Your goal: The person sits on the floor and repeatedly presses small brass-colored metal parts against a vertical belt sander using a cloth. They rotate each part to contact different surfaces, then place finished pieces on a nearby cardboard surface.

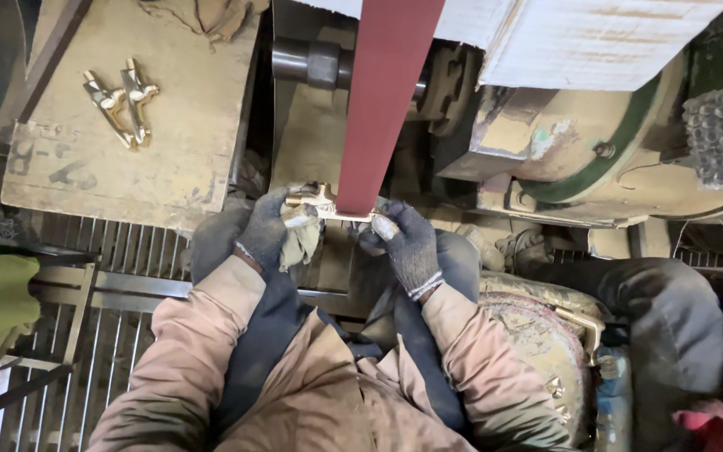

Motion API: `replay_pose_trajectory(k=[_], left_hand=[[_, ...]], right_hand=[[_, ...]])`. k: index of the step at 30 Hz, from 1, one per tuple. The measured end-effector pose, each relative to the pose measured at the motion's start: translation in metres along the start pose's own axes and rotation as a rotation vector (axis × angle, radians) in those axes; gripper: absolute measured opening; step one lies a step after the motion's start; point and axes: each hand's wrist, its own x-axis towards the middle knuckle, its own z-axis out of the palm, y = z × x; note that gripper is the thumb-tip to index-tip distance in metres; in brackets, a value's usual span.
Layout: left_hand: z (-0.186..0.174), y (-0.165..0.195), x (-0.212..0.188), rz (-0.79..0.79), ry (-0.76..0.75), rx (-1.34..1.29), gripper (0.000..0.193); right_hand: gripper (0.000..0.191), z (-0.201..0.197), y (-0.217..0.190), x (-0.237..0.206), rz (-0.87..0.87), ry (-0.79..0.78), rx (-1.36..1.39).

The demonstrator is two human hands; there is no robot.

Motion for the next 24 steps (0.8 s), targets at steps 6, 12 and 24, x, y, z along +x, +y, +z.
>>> replay_pose_trajectory(k=[6,12,24], left_hand=[[-0.003,-0.007,0.021,-0.18,0.128,-0.075,0.02],[-0.01,0.0,0.01,-0.104,-0.01,-0.181,0.028],[-0.011,-0.002,0.018,-0.223,0.128,-0.241,0.02]], right_hand=[[0.02,0.008,-0.006,0.024,0.351,0.138,0.076],[0.021,0.008,-0.003,0.012,0.158,0.112,-0.124],[0.02,0.011,0.002,0.004,-0.074,0.069,-0.444]])
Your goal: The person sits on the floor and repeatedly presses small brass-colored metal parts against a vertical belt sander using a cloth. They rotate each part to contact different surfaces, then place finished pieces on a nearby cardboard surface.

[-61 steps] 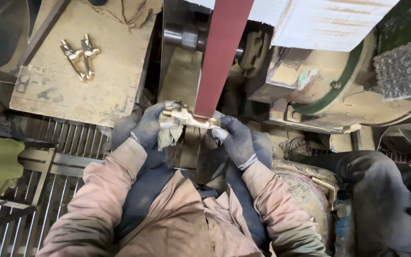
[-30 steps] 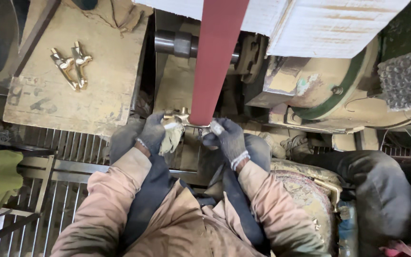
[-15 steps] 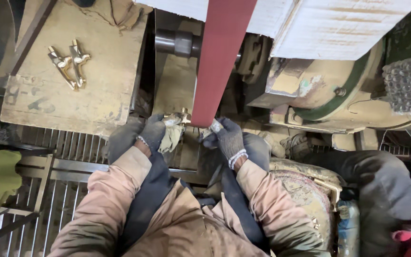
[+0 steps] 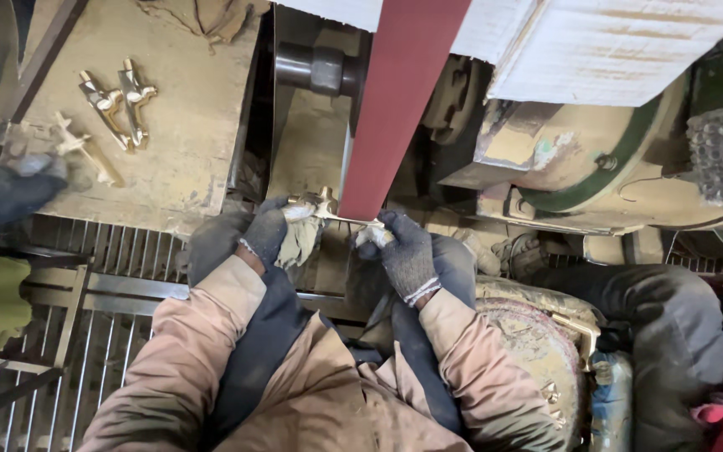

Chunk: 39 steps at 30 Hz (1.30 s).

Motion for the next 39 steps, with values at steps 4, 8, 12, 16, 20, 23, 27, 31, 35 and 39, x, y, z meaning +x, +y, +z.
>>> replay_pose_trajectory(k=[4,8,12,16,20,23,27,31,35,39], left_hand=[[-0.003,0.004,0.003,-0.025,-0.007,-0.046,0.018],[-0.002,0.007,0.003,-0.189,-0.03,-0.1,0.022],[0.0,0.005,-0.003,-0.29,-0.136,-0.206,0.027],[-0.002,-0.001,-0.022,-0.337,-0.26,-0.338,0.027],[-0.011,-0.016,-0.059,-0.062,-0.083,-0.037,0.03],[-0.017,-0.032,-0.091,0.109,-0.143,0.139,0.043],[-0.021,-0.049,-0.12,0.171,-0.137,0.189,0.052],[-0.012,-0.067,-0.144,0.289,-0.192,0.125,0.061],[0.01,-0.09,-0.16,0.295,-0.158,0.198,0.061],[0.02,-0.094,-0.165,-0.174,-0.17,-0.389,0.062]], right_hand=[[0.012,0.006,-0.005,0.004,0.064,-0.015,0.069],[0.012,0.011,-0.009,0.005,0.143,-0.043,0.159],[0.013,0.012,-0.016,0.001,0.205,-0.049,0.175],[0.017,0.002,-0.028,-0.013,0.246,-0.083,0.227],[0.02,-0.017,-0.041,-0.045,0.03,-0.11,0.008],[0.037,-0.03,-0.048,-0.076,0.048,-0.121,0.111],[0.049,-0.038,-0.059,-0.109,-0.004,-0.129,0.31],[0.066,-0.036,-0.076,-0.134,0.117,-0.179,0.844],[0.064,-0.027,-0.08,-0.146,0.23,-0.268,1.003],[0.058,-0.029,-0.059,-0.15,0.341,-0.281,1.134]])
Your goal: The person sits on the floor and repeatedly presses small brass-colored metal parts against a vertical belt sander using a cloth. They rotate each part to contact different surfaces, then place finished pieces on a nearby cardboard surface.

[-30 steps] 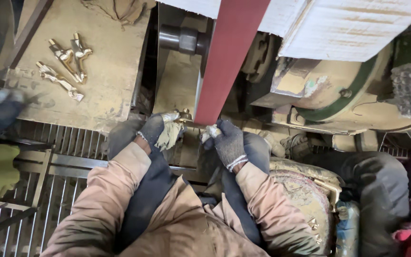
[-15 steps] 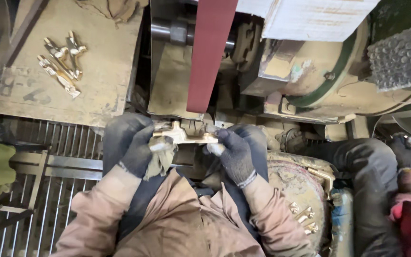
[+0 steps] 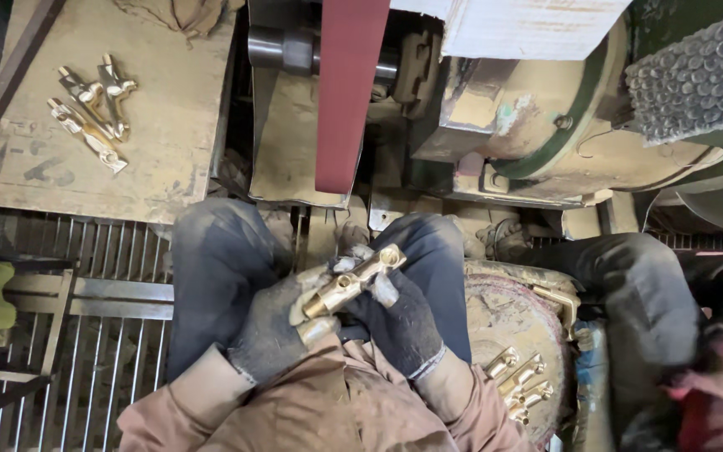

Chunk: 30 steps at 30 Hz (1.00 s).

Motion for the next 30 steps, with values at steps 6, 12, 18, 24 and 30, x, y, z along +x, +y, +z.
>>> replay_pose_trajectory(k=[6,12,18,24,30], left_hand=[[0.0,0.028,-0.027,0.827,-0.086,1.439,0.057],[-0.023,0.079,-0.039,0.894,0.491,1.419,0.077],[-0.046,0.081,-0.037,0.904,0.503,2.164,0.068],[-0.048,0.059,0.002,0.287,-0.148,0.72,0.066],[-0.045,0.041,0.017,0.18,-0.312,0.865,0.034]], right_hand=[[0.03,-0.056,0.026,0.015,0.026,-0.013,0.158],[0.028,-0.076,0.023,0.017,0.127,0.115,0.253],[0.046,-0.026,-0.002,0.009,0.168,0.101,-0.117],[0.045,-0.011,-0.014,0.015,0.057,-0.168,-0.793],[0.043,-0.016,-0.02,0.018,0.146,-0.217,-0.78]])
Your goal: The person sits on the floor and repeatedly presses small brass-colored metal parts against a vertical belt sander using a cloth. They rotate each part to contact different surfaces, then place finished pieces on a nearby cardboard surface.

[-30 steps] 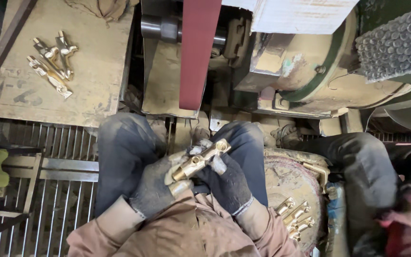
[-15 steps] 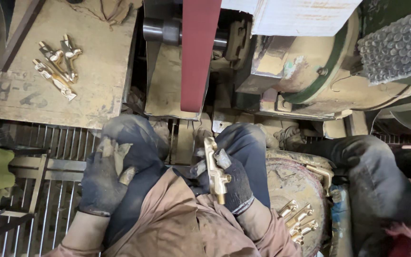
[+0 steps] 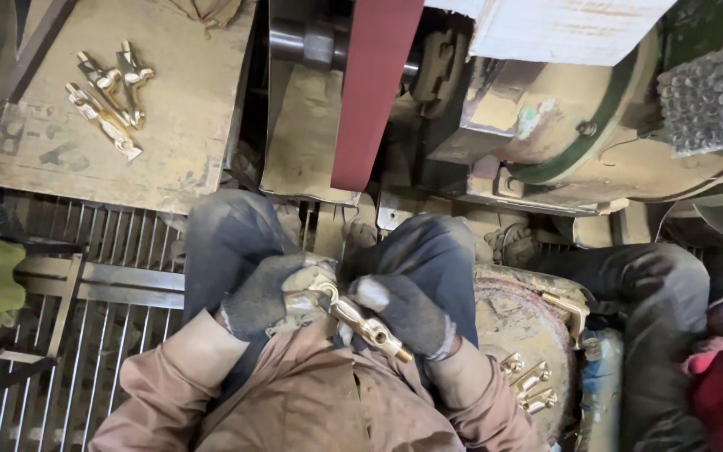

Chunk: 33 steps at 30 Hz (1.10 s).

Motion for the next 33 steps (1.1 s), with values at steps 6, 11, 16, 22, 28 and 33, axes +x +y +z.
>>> replay_pose_trajectory(k=[6,11,16,22,28,33], left_hand=[[-0.002,0.016,-0.004,-0.049,0.231,-0.234,0.044],[0.008,0.026,0.002,-0.04,0.159,-0.195,0.048],[0.002,0.042,0.012,0.019,0.252,0.091,0.044],[-0.022,0.046,0.062,0.105,0.315,0.17,0.042],[-0.036,0.036,0.102,-0.041,0.405,0.233,0.041],[-0.045,0.022,0.11,-0.034,0.418,0.149,0.042]], right_hand=[[0.043,-0.013,-0.009,-0.022,-0.3,0.107,-0.219],[0.033,-0.014,0.007,-0.014,-0.187,0.413,-0.436],[0.034,-0.031,0.004,0.011,-0.276,0.353,-0.406],[0.038,-0.064,-0.009,0.07,-0.278,0.41,-0.664],[0.037,-0.077,-0.004,0.103,-0.252,0.393,-0.489],[0.041,-0.077,-0.002,0.106,-0.202,0.389,-0.362]])
